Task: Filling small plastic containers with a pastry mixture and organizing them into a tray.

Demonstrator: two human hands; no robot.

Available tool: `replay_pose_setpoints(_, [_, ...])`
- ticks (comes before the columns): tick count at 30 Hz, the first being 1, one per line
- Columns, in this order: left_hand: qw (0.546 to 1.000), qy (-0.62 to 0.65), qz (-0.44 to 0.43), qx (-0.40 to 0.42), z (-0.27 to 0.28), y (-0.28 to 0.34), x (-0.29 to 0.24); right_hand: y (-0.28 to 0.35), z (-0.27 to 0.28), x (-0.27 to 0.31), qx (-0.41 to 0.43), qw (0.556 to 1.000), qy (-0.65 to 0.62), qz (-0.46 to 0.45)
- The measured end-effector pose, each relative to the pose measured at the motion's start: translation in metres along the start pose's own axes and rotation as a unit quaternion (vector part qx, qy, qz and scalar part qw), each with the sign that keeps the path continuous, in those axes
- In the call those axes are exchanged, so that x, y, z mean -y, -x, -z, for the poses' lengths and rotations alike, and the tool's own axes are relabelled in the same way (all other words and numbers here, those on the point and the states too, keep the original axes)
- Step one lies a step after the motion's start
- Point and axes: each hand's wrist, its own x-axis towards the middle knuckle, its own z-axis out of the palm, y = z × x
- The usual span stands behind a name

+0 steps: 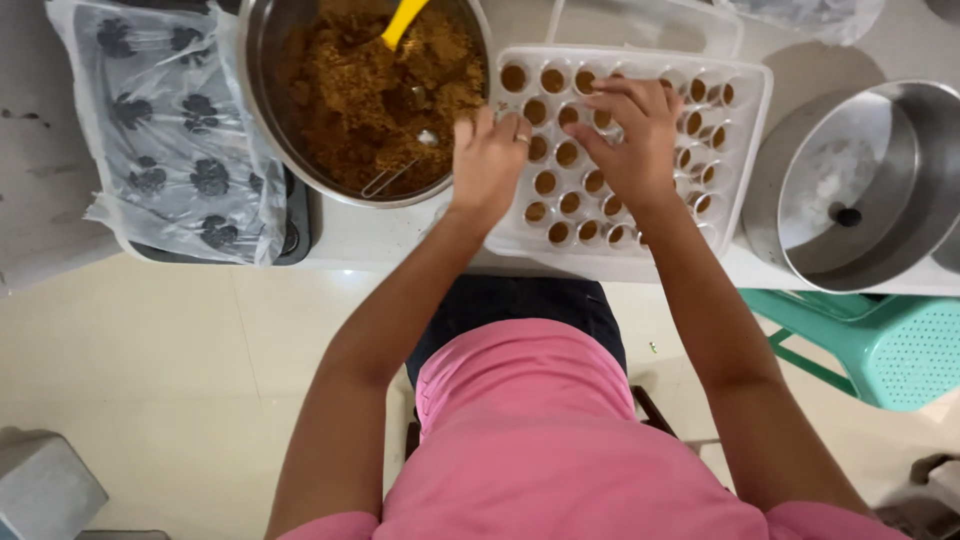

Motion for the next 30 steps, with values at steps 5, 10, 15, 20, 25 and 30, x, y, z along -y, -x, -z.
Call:
replay_pose_setpoints(5, [0.998, -0.051, -0.017, 0.026, -0.036, -0.008, 0.005, 0.029, 0.024, 0.007, 0.013, 0.998, -0.037, -0.055])
replay_pose_setpoints(10, [0.997, -0.061, -0.033, 0.019, -0.031, -0.014, 0.009, 0.046, 0.037, 0.008, 0.007, 0.996, -0.057, -0.068])
replay_pose_setpoints(15, [0.984, -0.09, -0.049, 0.146, -0.021, -0.014, 0.012, 0.058, 0.048, 0.006, 0.006, 0.991, -0.077, -0.105])
replay_pose_setpoints(20, [0.99, -0.079, -0.051, 0.106, -0.02, -0.011, 0.016, 0.067, 0.054, 0.005, -0.007, 0.993, -0.066, -0.099])
replay_pose_setpoints(25, [0.991, -0.075, -0.048, 0.099, -0.008, -0.006, 0.018, 0.071, 0.056, 0.01, 0.004, 0.992, -0.062, -0.113])
replay_pose_setpoints(30, [0.989, 0.116, 0.063, -0.066, 0.086, 0.026, 0.026, 0.072, 0.044, 0.016, -0.042, 0.987, -0.112, -0.111])
